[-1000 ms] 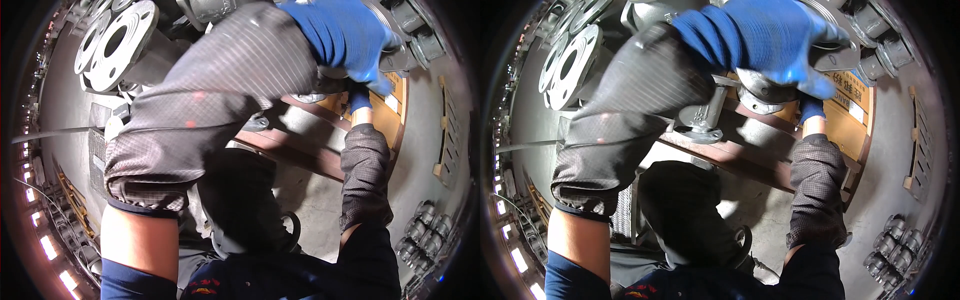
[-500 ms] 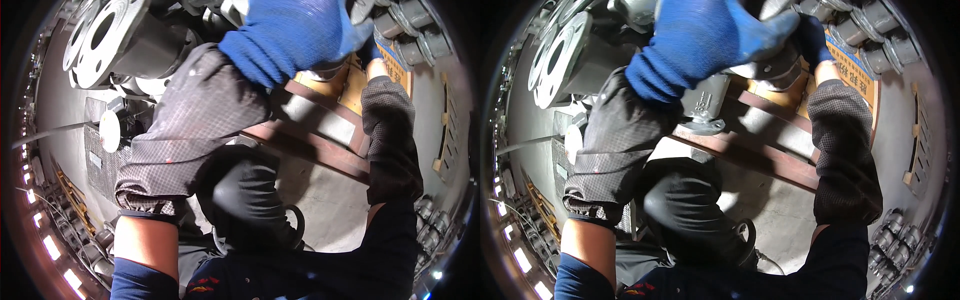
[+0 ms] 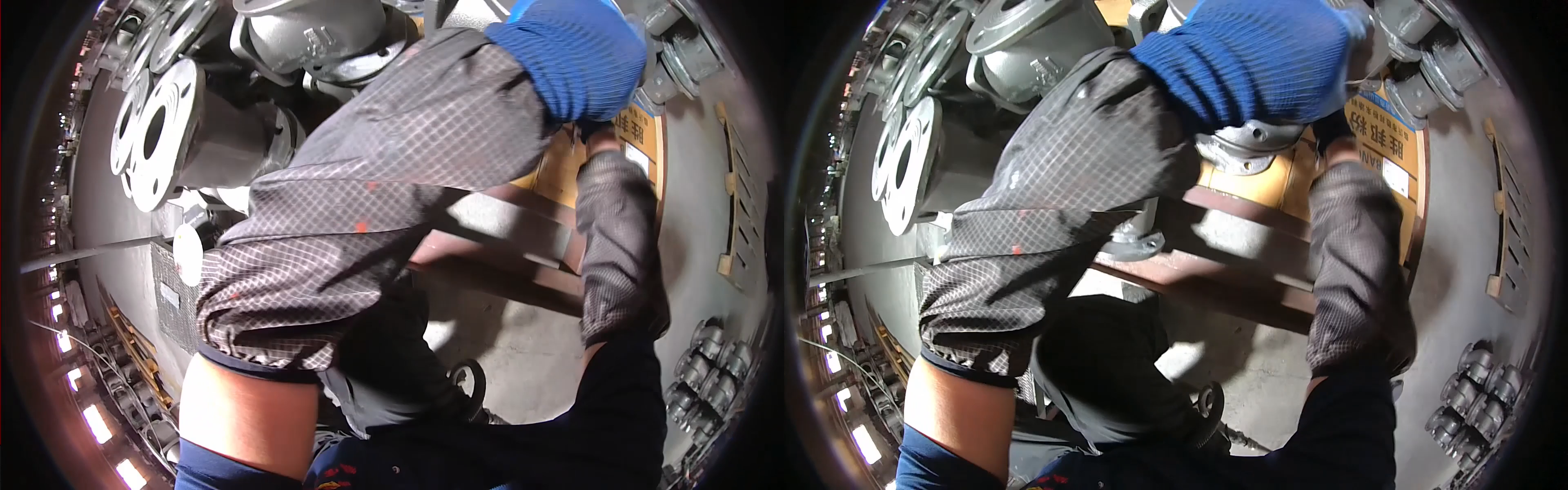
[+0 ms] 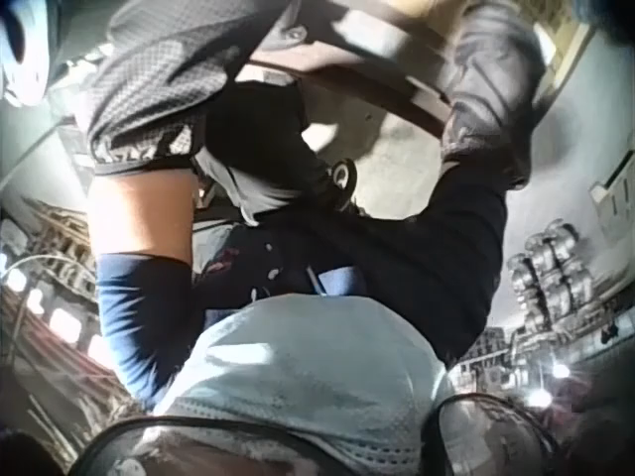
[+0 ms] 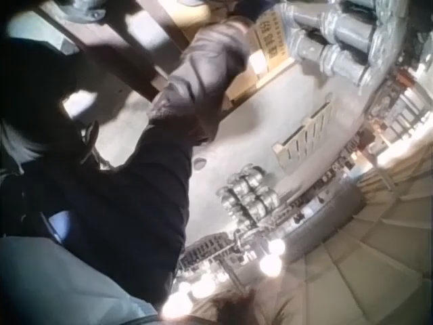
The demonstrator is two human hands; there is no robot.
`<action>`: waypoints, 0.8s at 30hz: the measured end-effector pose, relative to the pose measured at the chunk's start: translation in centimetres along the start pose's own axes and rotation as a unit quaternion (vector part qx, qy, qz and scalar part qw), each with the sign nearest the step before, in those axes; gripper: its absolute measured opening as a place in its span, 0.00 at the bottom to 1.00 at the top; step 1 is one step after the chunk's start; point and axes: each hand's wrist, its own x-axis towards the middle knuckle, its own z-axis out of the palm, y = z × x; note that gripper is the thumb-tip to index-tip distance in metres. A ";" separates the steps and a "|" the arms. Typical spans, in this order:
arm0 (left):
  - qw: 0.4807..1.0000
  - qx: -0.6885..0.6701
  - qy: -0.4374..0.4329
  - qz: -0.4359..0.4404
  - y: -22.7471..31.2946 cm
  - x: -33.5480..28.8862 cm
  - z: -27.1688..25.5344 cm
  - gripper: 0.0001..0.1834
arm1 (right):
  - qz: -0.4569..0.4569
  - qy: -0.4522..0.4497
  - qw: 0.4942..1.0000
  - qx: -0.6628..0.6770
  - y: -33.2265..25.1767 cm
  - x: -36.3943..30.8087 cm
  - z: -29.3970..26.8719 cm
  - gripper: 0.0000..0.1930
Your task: The person picks up metal valve bodies from a pile, places them on a work surface, and uses a handheld grinder to smooth the edges and surfaces before returning them to a pile.
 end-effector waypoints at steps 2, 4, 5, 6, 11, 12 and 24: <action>1.000 0.004 0.004 0.006 -0.5 0.5 0.3 0.15 | 0.001 0.002 1.000 -0.010 0.6 0.2 -0.1 0.14; 1.000 0.009 0.013 0.006 -0.7 0.2 0.0 0.14 | -0.006 0.003 1.000 -0.010 0.5 -0.2 0.2 0.14; 0.999 0.005 0.041 0.035 -1.0 0.0 -0.3 0.14 | -0.017 0.015 1.000 -0.013 0.6 0.4 0.0 0.14; 1.000 0.028 -0.009 -0.012 -1.1 0.6 -0.6 0.12 | -0.025 0.028 0.999 -0.012 0.4 0.7 0.0 0.14; 0.999 -0.007 0.033 -0.012 -1.9 0.5 -0.2 0.12 | -0.027 -0.019 0.997 -0.070 1.2 0.4 -1.4 0.15; 0.999 -0.003 -0.021 -0.043 -1.0 0.6 -1.3 0.15 | 0.006 -0.099 0.991 -0.085 0.8 0.3 -2.2 0.17; 0.983 0.023 0.143 -0.108 -4.1 -11.2 -3.3 0.17 | -0.013 -0.066 0.917 -0.394 0.8 -4.4 2.3 0.15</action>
